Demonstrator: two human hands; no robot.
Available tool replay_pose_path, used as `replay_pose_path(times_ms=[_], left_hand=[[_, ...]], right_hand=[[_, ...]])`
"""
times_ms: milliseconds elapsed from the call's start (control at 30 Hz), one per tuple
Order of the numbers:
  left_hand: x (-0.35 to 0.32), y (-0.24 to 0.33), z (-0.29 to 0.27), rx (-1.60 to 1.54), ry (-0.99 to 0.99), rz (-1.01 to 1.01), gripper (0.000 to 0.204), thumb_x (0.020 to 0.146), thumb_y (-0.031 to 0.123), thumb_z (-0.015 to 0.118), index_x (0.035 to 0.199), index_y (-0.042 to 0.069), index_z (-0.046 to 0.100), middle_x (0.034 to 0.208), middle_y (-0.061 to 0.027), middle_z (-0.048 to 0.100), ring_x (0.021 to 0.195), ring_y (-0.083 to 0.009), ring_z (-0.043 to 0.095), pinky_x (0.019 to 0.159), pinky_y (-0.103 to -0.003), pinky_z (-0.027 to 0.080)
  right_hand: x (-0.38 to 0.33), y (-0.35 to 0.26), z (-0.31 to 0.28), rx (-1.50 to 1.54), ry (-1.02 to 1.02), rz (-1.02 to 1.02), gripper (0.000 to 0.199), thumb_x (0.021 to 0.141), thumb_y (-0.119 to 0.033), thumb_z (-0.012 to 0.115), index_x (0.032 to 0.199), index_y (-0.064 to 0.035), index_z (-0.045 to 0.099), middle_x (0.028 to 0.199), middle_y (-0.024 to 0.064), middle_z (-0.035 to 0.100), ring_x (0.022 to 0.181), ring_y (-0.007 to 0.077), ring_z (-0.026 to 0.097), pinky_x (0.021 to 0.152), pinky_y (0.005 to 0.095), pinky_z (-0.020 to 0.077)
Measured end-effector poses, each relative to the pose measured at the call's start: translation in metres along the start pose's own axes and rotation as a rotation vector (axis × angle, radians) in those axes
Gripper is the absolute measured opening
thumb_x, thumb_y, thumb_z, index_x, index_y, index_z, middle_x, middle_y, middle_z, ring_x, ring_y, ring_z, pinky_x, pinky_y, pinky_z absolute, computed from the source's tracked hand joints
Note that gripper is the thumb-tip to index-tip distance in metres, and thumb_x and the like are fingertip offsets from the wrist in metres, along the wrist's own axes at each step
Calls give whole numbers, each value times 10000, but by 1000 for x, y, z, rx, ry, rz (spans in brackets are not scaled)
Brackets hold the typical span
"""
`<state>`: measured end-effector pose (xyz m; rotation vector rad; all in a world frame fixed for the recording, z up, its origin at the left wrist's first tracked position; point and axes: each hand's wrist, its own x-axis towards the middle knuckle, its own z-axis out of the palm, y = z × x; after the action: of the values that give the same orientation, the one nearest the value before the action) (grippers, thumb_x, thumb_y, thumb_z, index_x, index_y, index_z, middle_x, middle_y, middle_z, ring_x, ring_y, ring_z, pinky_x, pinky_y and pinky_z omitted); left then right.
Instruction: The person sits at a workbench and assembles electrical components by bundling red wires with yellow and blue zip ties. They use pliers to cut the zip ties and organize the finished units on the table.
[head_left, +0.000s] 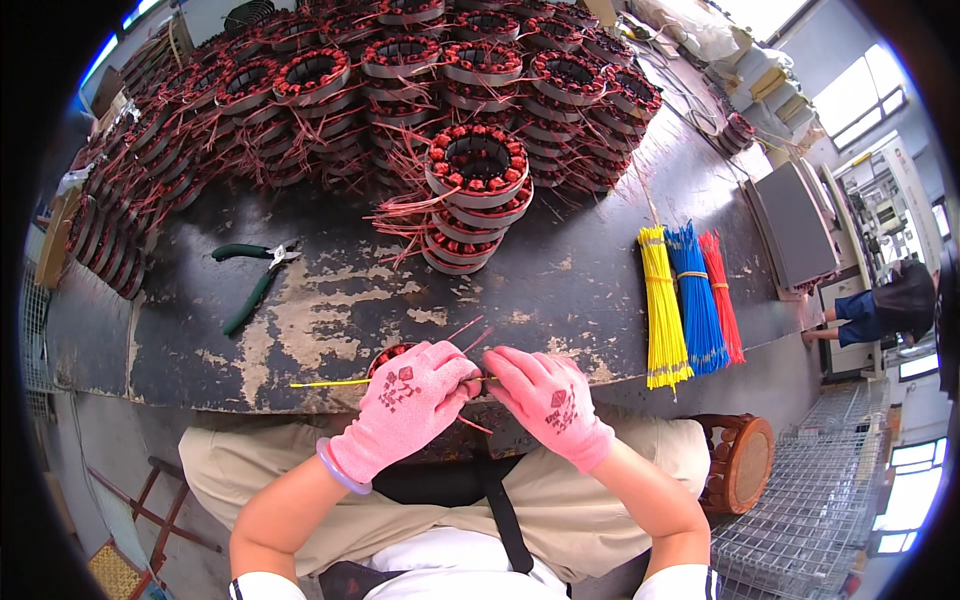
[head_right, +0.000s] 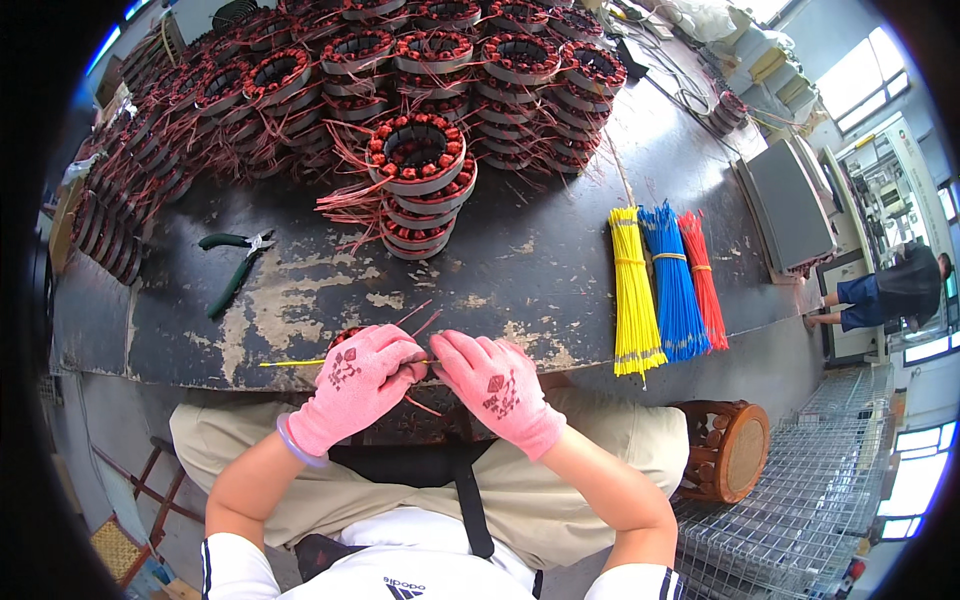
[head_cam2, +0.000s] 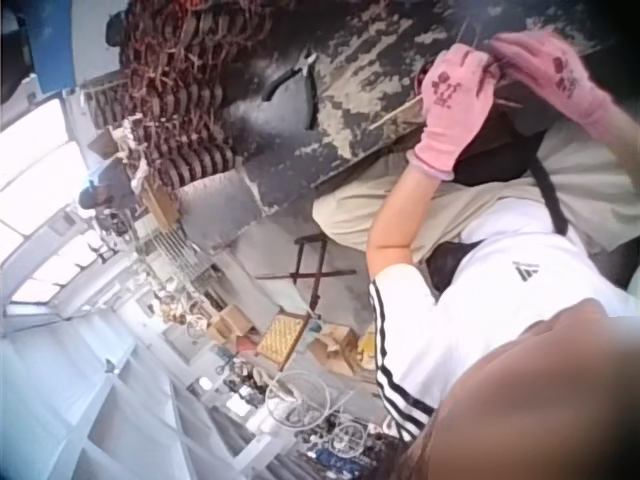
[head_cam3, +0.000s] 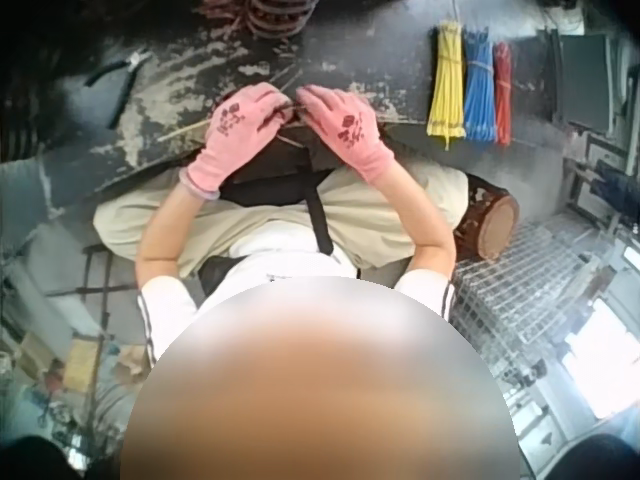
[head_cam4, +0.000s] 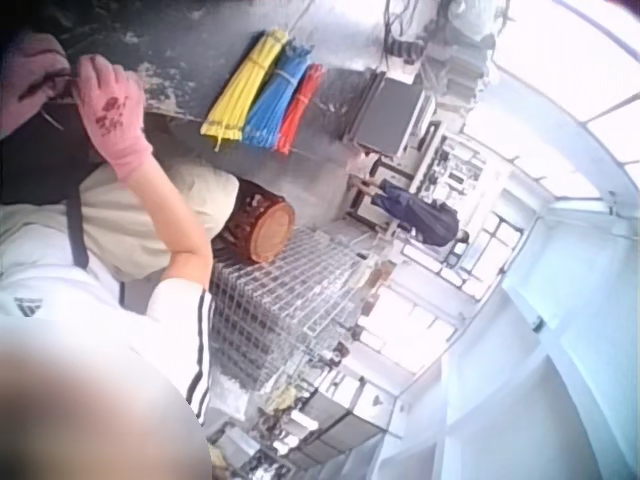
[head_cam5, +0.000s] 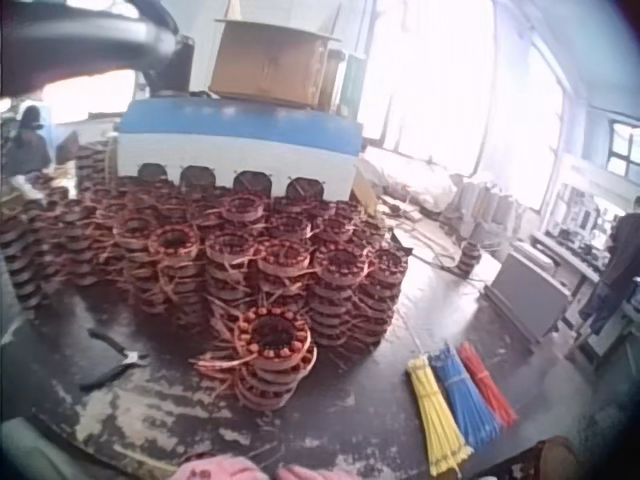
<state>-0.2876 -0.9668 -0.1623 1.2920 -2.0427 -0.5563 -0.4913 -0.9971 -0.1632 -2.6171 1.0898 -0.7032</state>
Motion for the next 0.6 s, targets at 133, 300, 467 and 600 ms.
replay_pose_path(times_ms=[133,300,467,600], left_hand=[[-1,-1,0,17,-8,15,160,774,84,700,928,77,658,904,-70,635,840,-290,638,720,-393,525],[-2,-2,0,-12,-12,2,153,776,89,699,923,84,657,910,-66,635,841,-287,639,719,-393,527],[-2,-2,0,17,6,13,147,775,102,717,907,87,653,904,-62,632,840,-284,640,709,-390,527],[1,2,-2,31,-28,51,143,779,109,720,904,88,654,906,-57,633,836,-278,640,704,-388,526]], right_hand=[[7,-2,-7,1241,-484,939,167,937,-167,560,974,-20,629,765,24,590,678,69,541,607,270,461],[-3,5,-16,608,-313,360,150,923,-180,602,985,-48,634,883,80,660,800,231,648,700,346,505],[6,-1,-18,256,-235,97,167,921,-183,612,1003,-41,641,905,98,665,825,269,644,701,356,507],[15,8,-10,1054,-587,871,265,974,-286,570,1003,-34,649,804,4,631,692,83,569,622,248,470]])
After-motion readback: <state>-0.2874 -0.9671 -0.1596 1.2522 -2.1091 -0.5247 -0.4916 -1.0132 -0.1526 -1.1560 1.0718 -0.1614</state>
